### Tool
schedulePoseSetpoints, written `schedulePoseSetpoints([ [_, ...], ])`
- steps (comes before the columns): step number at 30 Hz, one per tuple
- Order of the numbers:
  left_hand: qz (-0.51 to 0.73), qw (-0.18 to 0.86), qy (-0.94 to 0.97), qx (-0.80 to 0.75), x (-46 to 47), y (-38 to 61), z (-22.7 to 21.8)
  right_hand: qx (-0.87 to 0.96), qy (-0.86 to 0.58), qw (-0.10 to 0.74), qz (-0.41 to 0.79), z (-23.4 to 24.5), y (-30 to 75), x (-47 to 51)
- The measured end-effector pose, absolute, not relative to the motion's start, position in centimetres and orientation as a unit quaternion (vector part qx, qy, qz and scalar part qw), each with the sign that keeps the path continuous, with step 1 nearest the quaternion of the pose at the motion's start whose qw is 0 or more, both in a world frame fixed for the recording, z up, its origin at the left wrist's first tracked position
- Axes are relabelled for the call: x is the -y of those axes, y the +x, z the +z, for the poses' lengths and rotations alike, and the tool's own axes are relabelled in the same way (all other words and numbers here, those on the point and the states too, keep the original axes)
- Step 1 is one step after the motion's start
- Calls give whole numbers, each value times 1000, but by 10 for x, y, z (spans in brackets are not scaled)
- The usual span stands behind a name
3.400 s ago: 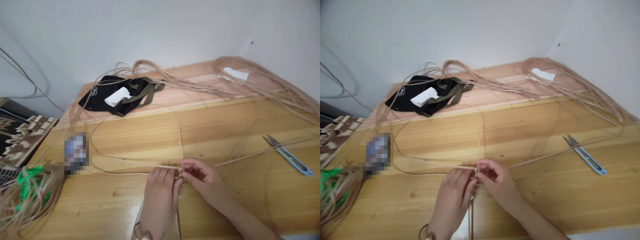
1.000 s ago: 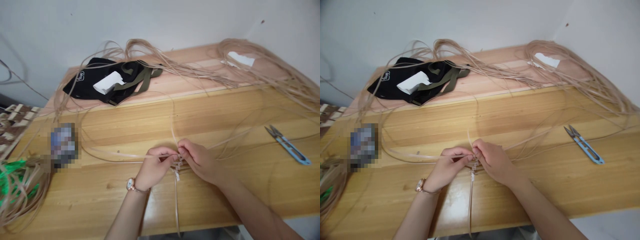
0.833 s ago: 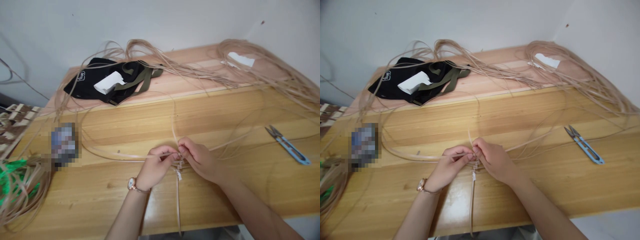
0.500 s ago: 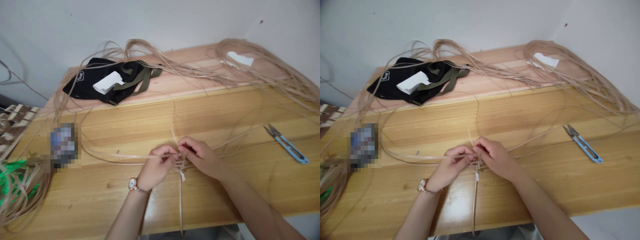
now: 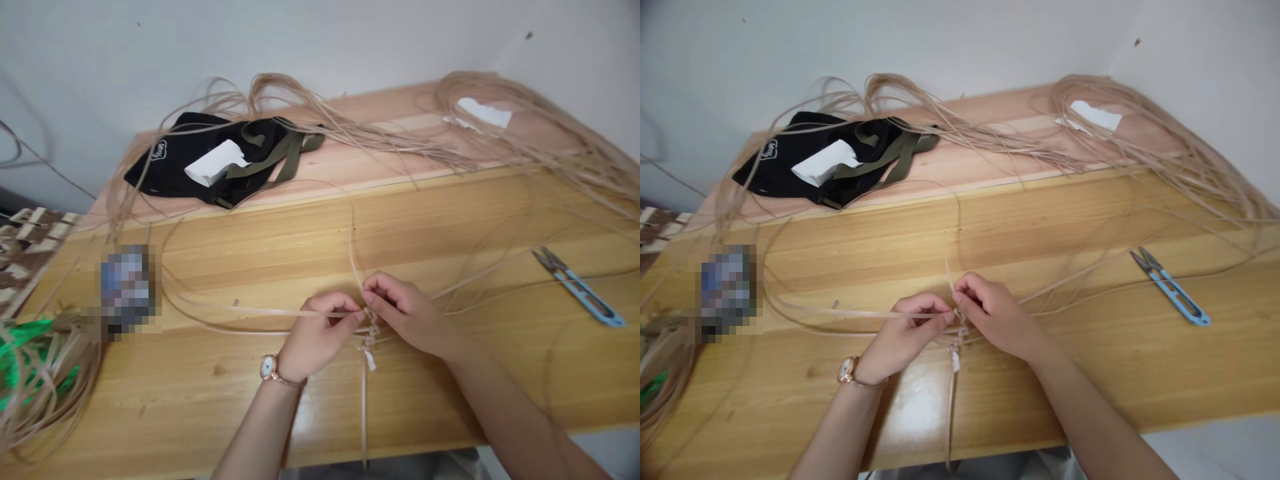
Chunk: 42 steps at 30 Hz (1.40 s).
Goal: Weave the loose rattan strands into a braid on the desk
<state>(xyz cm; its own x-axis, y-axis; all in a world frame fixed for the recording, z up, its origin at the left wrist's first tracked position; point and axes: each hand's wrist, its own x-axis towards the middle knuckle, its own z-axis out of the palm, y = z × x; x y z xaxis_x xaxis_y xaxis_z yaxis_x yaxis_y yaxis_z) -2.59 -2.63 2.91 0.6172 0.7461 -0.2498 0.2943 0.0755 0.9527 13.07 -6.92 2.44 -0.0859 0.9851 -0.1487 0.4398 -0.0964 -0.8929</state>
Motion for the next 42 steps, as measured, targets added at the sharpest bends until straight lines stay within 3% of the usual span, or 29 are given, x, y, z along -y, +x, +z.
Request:
schedulePoseSetpoints([
  [19,190,624,651,-387,27,-25,30,599,-631,342,357,22,125,73],
  [29,182,607,665,-394,24,-30,30,563,-638,345,397,22,131,73],
  [42,168,680,585,-408,26,-25,27,476,-579,462,475,19,123,71],
])
